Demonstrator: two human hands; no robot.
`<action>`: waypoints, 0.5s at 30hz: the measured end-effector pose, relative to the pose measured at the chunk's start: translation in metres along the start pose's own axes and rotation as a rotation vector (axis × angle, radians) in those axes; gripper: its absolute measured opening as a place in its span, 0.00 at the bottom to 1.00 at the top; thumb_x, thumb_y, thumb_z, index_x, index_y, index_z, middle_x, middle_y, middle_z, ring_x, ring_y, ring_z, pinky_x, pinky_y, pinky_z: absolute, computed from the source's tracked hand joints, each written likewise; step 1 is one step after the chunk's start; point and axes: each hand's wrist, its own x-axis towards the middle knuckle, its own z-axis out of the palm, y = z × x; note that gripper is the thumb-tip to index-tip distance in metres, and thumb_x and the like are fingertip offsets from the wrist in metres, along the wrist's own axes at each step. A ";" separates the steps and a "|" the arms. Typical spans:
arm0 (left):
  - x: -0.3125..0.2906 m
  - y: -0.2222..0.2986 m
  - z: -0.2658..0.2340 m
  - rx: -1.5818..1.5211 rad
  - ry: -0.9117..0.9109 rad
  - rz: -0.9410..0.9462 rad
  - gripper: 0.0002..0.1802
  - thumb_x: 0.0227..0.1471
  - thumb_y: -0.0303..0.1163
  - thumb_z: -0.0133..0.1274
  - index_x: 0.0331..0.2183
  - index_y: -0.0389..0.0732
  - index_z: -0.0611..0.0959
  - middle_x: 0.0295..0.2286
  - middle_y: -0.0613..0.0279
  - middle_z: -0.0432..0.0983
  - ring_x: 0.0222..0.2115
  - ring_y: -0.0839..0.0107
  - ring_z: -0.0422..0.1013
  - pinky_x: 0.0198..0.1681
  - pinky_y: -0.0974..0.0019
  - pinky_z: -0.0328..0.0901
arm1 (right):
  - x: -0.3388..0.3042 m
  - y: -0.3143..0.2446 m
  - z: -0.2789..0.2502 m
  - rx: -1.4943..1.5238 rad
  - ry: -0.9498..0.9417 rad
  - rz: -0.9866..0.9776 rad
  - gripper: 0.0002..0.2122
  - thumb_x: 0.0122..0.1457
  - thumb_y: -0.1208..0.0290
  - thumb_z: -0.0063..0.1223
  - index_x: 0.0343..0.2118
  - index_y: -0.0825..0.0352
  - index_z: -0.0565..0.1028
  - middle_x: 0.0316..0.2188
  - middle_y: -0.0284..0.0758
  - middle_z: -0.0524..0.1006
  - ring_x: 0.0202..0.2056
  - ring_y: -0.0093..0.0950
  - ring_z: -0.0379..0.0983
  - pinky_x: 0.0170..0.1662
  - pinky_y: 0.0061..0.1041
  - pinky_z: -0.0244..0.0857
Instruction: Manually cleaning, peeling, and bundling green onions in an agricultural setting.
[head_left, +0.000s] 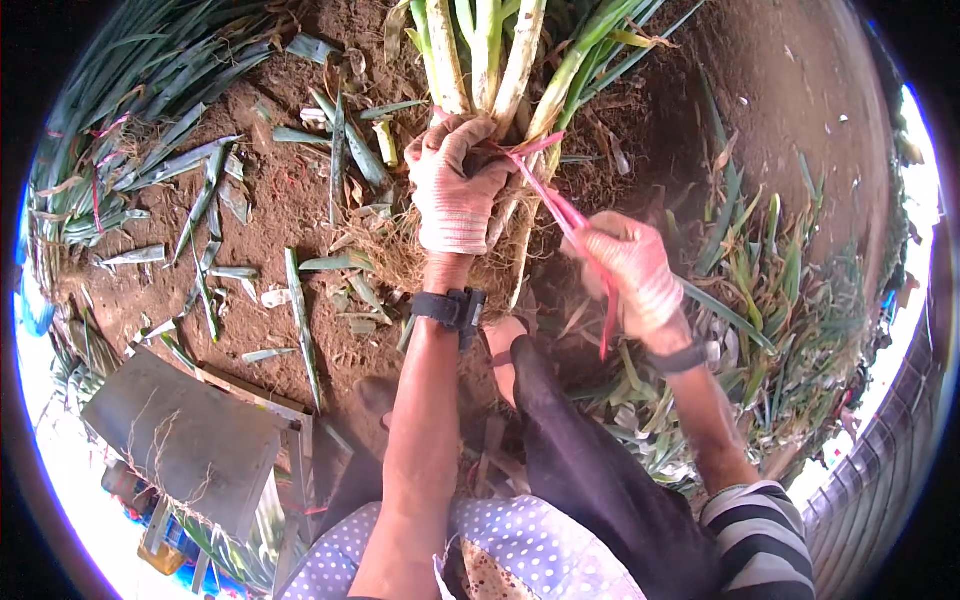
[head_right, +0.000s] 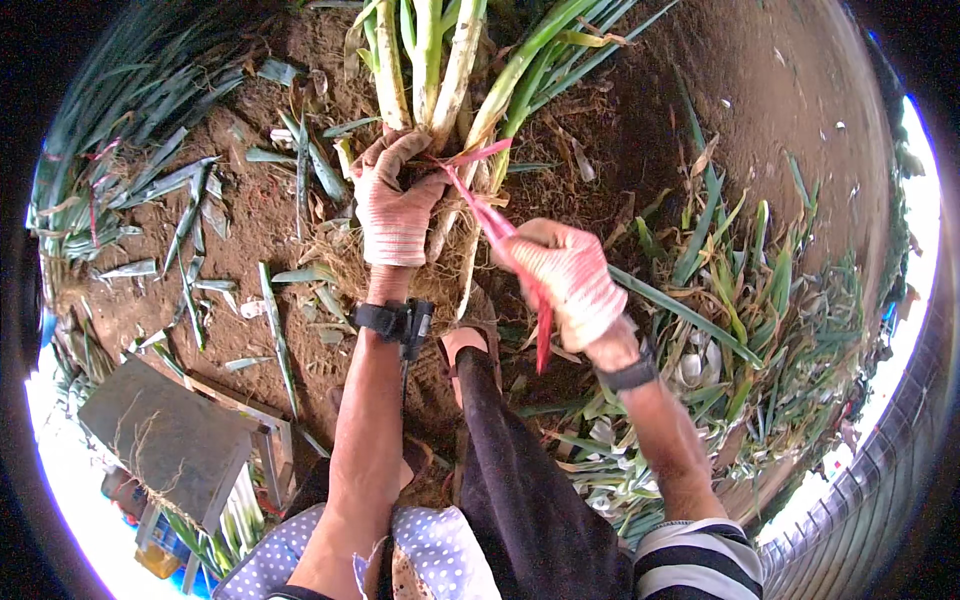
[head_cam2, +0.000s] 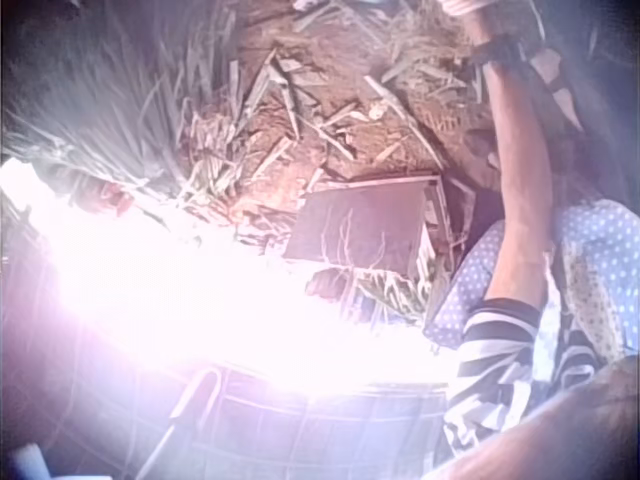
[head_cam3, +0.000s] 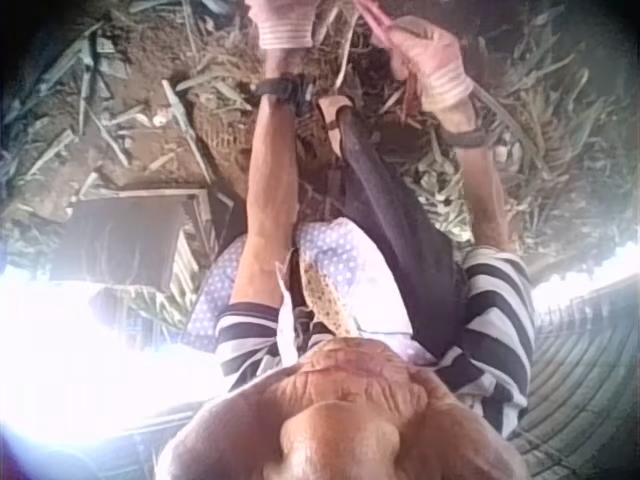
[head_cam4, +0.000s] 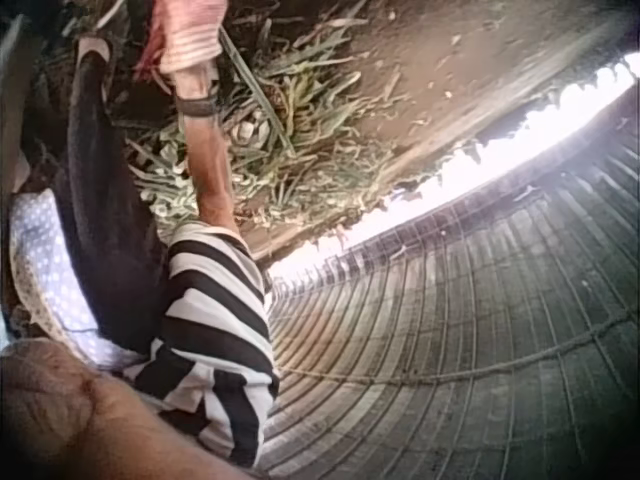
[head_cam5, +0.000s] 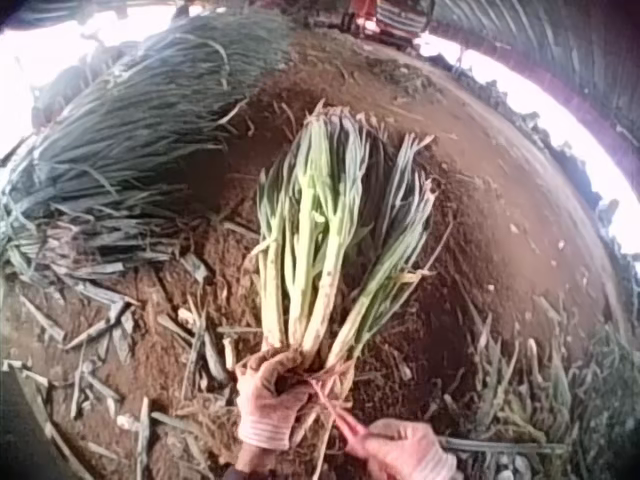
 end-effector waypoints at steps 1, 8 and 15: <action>-0.001 0.002 0.005 -0.009 -0.003 -0.001 0.26 0.26 0.23 0.63 0.36 0.43 0.81 0.38 0.61 0.72 0.43 0.60 0.60 0.50 0.61 0.57 | -0.008 -0.001 0.011 0.125 -0.013 0.012 0.08 0.54 0.68 0.55 0.28 0.68 0.75 0.15 0.26 0.72 0.11 0.15 0.60 0.14 0.19 0.53; -0.001 0.011 0.007 -0.169 0.019 -0.089 0.17 0.30 0.22 0.64 0.30 0.41 0.83 0.37 0.60 0.72 0.44 0.64 0.61 0.50 0.63 0.55 | -0.016 -0.031 0.006 0.733 -0.403 -0.241 0.17 0.64 0.60 0.32 0.38 0.73 0.66 0.08 0.21 0.56 0.10 0.15 0.50 0.15 0.17 0.47; 0.010 0.008 0.012 -0.124 0.040 -0.099 0.10 0.33 0.27 0.64 0.26 0.42 0.84 0.31 0.62 0.72 0.40 0.66 0.62 0.48 0.64 0.54 | -0.016 -0.084 0.005 0.715 -0.357 -0.478 0.15 0.62 0.63 0.32 0.40 0.70 0.66 0.20 0.29 0.64 0.23 0.23 0.58 0.30 0.24 0.55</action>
